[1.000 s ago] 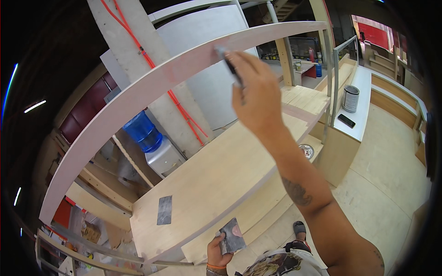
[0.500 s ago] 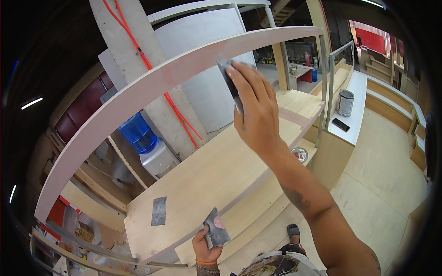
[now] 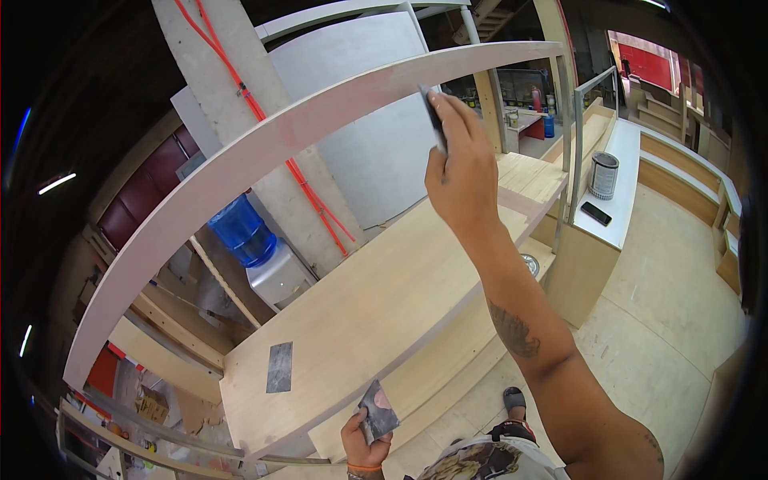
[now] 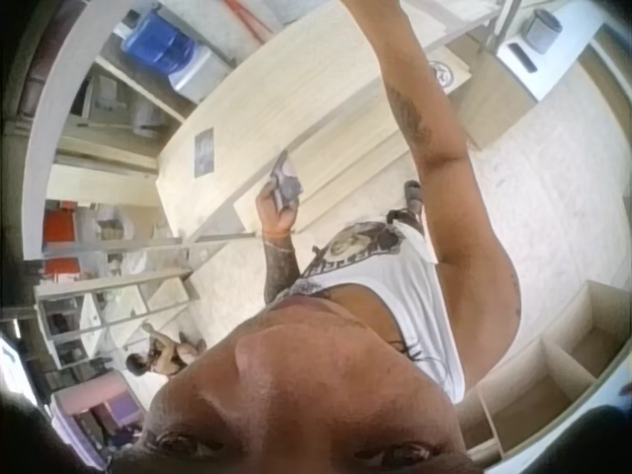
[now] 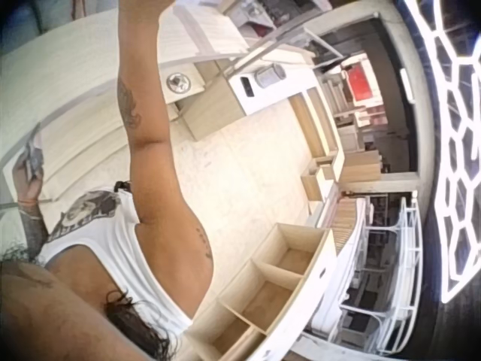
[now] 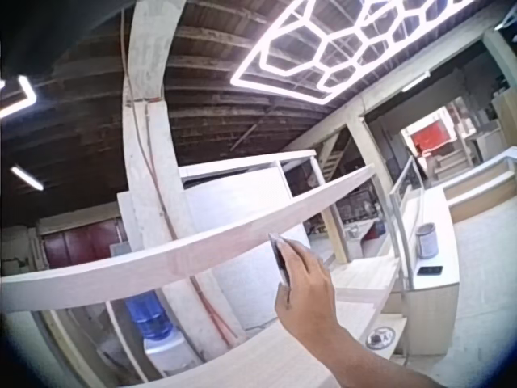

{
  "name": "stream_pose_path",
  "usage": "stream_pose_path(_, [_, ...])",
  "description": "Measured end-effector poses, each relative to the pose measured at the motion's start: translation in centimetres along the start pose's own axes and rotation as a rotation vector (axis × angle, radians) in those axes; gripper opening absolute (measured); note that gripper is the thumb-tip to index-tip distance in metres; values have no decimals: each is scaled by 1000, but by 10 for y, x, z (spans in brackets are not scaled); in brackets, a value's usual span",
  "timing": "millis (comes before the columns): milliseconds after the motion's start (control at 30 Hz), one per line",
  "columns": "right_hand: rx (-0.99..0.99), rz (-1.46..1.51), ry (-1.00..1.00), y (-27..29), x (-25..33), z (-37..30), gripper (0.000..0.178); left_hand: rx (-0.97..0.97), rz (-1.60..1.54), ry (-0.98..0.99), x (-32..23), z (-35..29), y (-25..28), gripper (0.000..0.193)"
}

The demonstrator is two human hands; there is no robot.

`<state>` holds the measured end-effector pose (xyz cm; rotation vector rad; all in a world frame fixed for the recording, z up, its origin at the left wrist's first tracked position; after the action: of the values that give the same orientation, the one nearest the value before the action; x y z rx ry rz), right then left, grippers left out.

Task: Sand the surface and edges of a wooden shelf unit using sandpaper and a sanding block.

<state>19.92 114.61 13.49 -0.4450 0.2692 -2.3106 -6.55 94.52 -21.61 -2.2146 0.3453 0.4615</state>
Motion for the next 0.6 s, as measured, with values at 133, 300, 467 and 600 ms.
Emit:
stream_pose_path(133, [38,32,-36,-18,24,5,55,7,19,-5,2,5,-1,21])
stream_pose_path(300, [170,139,50,-9,68,-12,53,33,23,18,2,6,-5,22])
stream_pose_path(467, [29,31,266,-2,32,-4,57,148,12,70,13,11,-12,26])
stream_pose_path(600, [60,37,346,-24,18,-5,61,106,21,72,15,14,-7,25])
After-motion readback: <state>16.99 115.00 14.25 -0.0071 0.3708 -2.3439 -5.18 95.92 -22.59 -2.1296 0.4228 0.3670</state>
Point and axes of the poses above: each hand's wrist, its own z-axis towards the middle knuckle, its own y-axis out of the back of the hand, x = y × z, the point moved 6 cm from there along z, towards the middle knuckle, and after that the axes turned 13 degrees about -x, right-handed, at the moved point
